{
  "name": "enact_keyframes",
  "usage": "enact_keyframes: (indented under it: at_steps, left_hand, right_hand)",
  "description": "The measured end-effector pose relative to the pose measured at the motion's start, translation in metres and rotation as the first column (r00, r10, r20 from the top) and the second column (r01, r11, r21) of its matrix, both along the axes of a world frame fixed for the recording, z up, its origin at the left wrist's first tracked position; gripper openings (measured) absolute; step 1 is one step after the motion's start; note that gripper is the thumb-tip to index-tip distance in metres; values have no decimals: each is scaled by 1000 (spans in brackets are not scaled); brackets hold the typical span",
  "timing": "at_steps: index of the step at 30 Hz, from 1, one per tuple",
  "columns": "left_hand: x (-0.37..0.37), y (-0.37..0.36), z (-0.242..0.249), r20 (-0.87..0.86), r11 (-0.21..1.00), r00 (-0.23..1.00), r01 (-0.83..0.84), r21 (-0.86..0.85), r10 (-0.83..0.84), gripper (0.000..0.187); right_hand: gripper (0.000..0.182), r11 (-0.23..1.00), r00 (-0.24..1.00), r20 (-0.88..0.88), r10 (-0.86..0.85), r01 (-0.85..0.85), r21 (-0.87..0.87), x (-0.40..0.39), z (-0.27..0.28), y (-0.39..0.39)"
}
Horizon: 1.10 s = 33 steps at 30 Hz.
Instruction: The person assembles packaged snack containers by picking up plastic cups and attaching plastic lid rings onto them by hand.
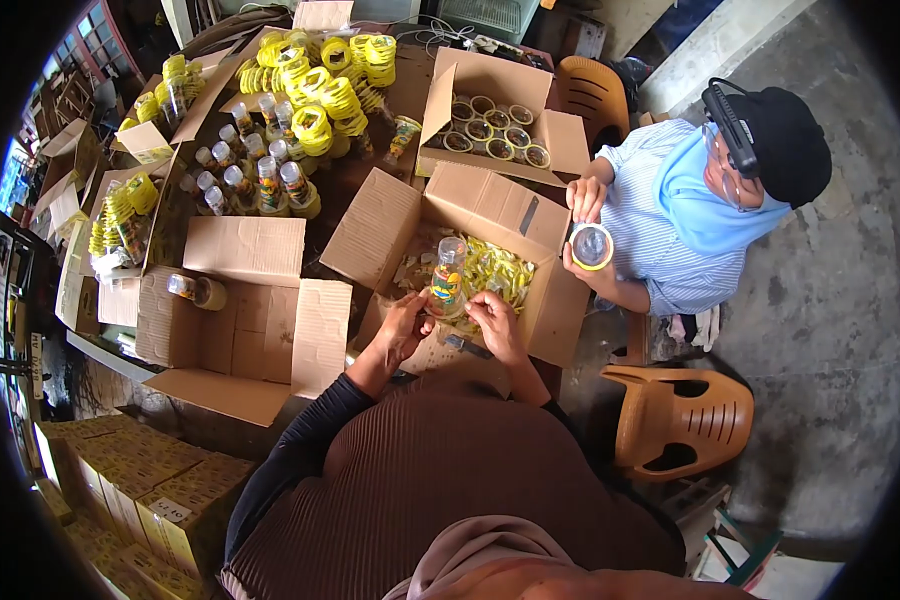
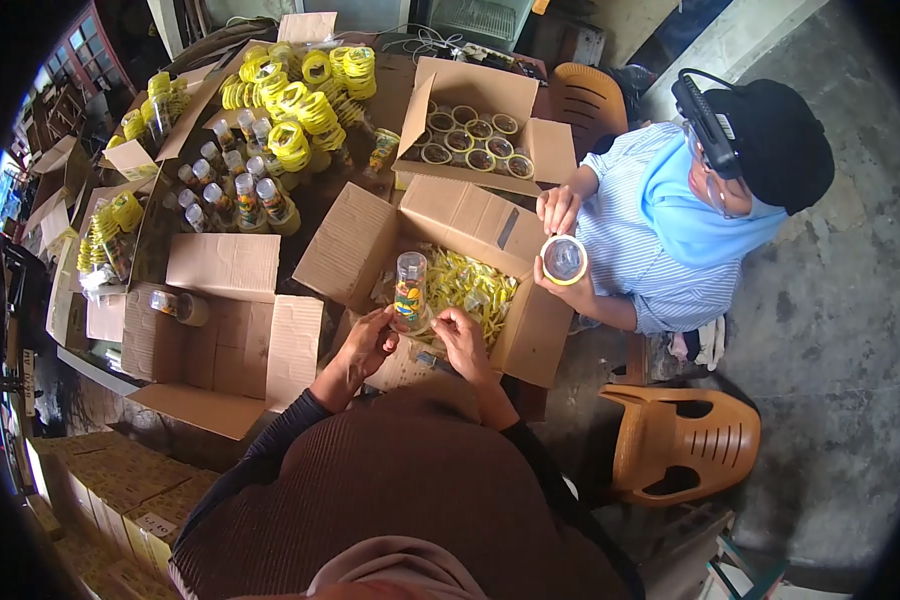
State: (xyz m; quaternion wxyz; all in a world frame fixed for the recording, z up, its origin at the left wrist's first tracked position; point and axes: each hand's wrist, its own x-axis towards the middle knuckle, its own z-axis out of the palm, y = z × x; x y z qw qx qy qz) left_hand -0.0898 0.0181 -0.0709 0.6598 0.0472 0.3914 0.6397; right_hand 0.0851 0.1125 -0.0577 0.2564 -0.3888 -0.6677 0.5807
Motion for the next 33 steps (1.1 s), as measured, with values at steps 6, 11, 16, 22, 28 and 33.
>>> enact_keyframes:
  at_steps: [6, 11, 16, 22, 28, 33]
  left_hand:
    - [-9, -5, 4, -38, 1000, 999, 9, 3, -9, 17]
    - [-15, -8, 19, -235, 998, 972, 32, 49, -19, 27]
    - [-7, 0, 17, -544, 974, 839, 114, 194, 11, 22]
    - [-7, 1, 33, -725, 942, 667, 105, 318, 170, 50]
    - [1, -10, 27, -654, 902, 738, 383, 201, -168, 93]
    - [5, -16, 6, -776, 955, 627, 267, 129, -71, 68]
  right_hand:
    - [14, 969, 972, 38, -232, 227, 100, 32, -15, 27]
    - [21, 995, 994, 57, -94, 96, -35, 44, -3, 30]
    - [35, 937, 968, -238, 82, -156, -313, 19, 37, 7]
    - [31, 958, 955, -237, 177, -222, -182, 7, 43, 5]
    - [54, 996, 914, -405, -23, -12, -83, -13, 55, -7]
    - [58, 983, 937, -316, 151, -176, -54, -20, 41, -6]
